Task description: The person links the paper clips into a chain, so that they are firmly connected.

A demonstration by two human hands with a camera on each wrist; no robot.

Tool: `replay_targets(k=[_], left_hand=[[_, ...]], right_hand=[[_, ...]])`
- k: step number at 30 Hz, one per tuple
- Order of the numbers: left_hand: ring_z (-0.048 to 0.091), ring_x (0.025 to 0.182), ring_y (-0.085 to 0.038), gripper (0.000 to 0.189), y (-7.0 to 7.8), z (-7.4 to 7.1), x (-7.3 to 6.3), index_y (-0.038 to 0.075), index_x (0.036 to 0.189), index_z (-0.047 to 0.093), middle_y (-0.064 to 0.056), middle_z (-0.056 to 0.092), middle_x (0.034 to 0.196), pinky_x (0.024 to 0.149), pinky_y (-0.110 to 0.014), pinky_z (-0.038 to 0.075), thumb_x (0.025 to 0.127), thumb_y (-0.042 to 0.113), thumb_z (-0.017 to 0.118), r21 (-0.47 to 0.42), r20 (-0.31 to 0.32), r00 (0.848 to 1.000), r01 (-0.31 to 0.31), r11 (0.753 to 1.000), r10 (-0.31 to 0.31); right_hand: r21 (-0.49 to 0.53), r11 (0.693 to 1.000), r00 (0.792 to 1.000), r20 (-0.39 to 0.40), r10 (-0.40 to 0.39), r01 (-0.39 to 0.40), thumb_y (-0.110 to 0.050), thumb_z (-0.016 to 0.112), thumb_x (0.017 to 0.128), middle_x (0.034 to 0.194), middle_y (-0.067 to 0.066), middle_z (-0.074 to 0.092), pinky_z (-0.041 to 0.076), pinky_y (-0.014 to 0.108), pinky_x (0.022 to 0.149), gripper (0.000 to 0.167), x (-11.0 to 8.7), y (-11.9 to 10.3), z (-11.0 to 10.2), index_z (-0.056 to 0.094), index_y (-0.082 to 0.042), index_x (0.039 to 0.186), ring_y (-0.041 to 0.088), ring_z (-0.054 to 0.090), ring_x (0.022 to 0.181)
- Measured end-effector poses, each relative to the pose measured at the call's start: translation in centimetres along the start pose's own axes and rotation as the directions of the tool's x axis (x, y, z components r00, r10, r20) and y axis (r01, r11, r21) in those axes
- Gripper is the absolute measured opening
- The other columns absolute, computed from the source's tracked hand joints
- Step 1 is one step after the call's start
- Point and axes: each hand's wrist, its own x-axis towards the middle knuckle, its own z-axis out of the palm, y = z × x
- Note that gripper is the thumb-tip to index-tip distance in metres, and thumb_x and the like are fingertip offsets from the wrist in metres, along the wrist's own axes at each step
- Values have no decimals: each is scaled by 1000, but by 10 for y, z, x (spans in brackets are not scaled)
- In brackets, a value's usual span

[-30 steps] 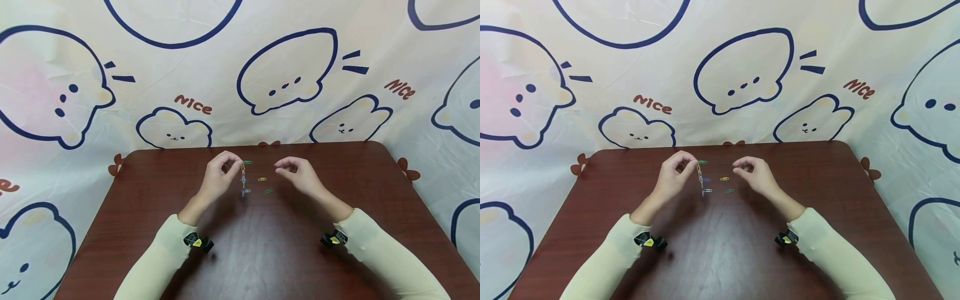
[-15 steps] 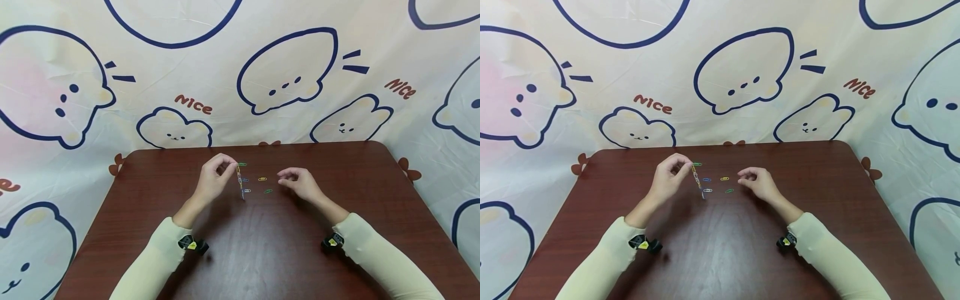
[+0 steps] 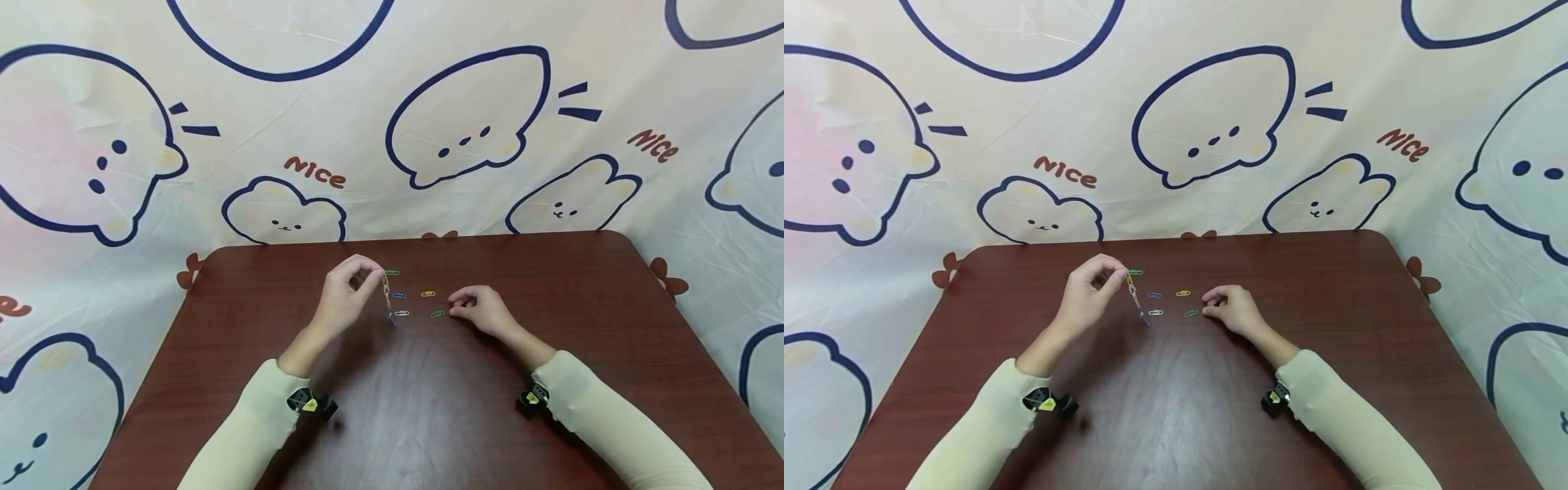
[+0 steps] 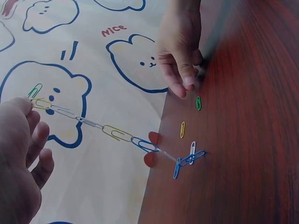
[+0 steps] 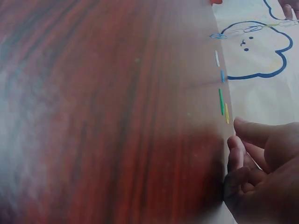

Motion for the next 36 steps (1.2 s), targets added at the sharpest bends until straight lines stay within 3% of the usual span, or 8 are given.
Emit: replay_targets(k=[8, 16, 24, 30, 36], left_hand=[[57, 71, -13, 4, -4, -1, 0, 3, 95, 70, -4, 65, 89, 60, -23, 46, 97, 5, 69, 8, -1, 999, -33, 999, 33], [55, 72, -15, 7, -3, 1, 0, 0, 97, 71, -6, 65, 88, 62, -26, 46, 97, 7, 69, 0, 7, 1000, -1, 1000, 1], [55, 72, -15, 5, -1, 5, 1, -2, 94, 70, -10, 67, 90, 62, -23, 44, 96, 3, 69, 1, 0, 1000, 6, 1000, -6], [55, 73, -15, 4, 2, 8, 4, -7, 94, 68, -18, 65, 89, 63, -27, 46, 96, -5, 66, 19, 7, 1000, 16, 1000, -16], [54, 72, -12, 6, 1, 10, 5, -2, 93, 70, -14, 65, 87, 62, -24, 45, 93, -7, 68, 21, -9, 1000, 11, 1000, -11]], right_hand=[[-45, 999, 1000, -8, 2, -3, -9, 83, 84, 81, 0, 71, 47, 28, 61, 15, 1, -6, 5, 77, -6, 98, 13, 59, 65], [-107, 993, 999, 0, 41, -41, -14, 85, 83, 80, -4, 70, 46, 30, 63, 14, 3, -12, 11, 78, -11, 96, 12, 59, 67], [-145, 989, 999, -1, 36, -36, -16, 84, 83, 77, -6, 68, 45, 31, 64, 9, 5, -18, 17, 79, -14, 90, 10, 59, 67], [-165, 986, 1000, 3, 16, -15, -15, 83, 85, 73, -7, 66, 46, 31, 64, 5, 6, -22, 21, 78, -14, 85, 10, 59, 68], [-214, 977, 999, 32, 23, -16, -17, 81, 87, 71, -7, 64, 44, 29, 63, 7, 9, -23, 24, 76, -15, 82, 10, 57, 66]])
